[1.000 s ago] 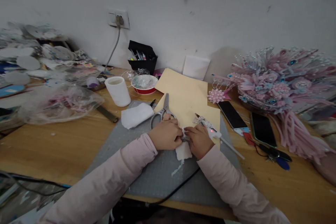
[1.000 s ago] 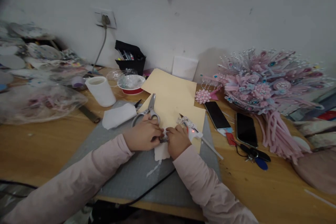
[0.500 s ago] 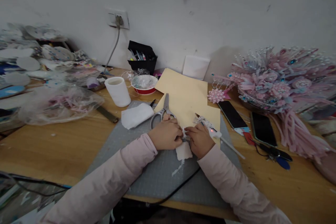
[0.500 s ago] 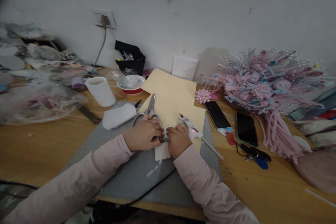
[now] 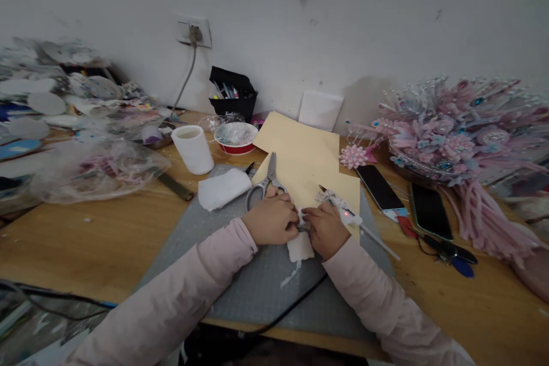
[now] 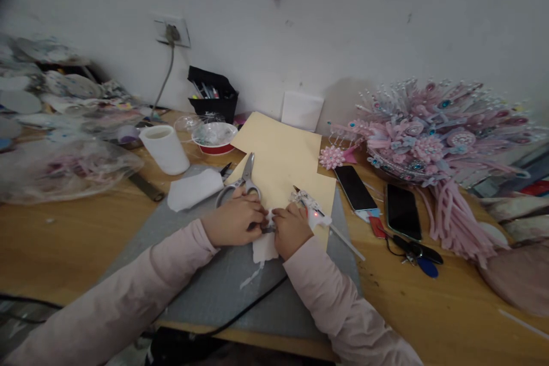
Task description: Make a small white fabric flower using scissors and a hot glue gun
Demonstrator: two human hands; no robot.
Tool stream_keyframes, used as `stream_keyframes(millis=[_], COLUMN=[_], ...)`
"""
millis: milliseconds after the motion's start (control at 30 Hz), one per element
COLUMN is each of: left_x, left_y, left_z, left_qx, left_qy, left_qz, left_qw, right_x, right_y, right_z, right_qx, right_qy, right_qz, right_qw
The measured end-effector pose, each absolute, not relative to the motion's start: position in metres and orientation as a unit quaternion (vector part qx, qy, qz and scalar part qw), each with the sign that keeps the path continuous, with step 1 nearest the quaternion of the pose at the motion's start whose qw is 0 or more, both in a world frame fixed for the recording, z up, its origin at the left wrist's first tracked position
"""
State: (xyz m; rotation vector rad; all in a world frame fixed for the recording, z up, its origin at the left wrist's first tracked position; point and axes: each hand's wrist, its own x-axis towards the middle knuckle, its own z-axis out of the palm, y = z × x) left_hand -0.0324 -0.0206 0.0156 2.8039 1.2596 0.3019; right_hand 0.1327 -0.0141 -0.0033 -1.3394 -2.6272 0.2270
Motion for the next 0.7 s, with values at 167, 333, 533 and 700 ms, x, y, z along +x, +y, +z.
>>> stream_keyframes(millis=[167, 333, 533, 700], left_x=[-0.0324, -0.0322, -0.0317, -0.0311], left_y=[-0.0206, -0.0208, -0.0206, -0.0218], left_z=[0.0153, 0.0155, 0.0153, 0.0166], left_qx=[0.909, 0.908, 0.908, 0.908], left_qy=[0.405, 0.407, 0.406, 0.407], left_qz=[0.099, 0.098, 0.099, 0.098], left_qw=[0.024, 0.026, 0.021, 0.023], right_x=[0.1325, 0.1324, 0.1315, 0.1285], right_y=[-0.0121, -0.0107, -0.0113, -0.0135], right_z=[-0.0053, -0.0061, -0.0065, -0.0023], right_qx=[-0.452, -0.458, -0.460, -0.470], right_qy=[-0.883, -0.880, -0.879, -0.877], right_qz=[0.078, 0.081, 0.076, 0.064], right_qw=[0.102, 0.100, 0.096, 0.077])
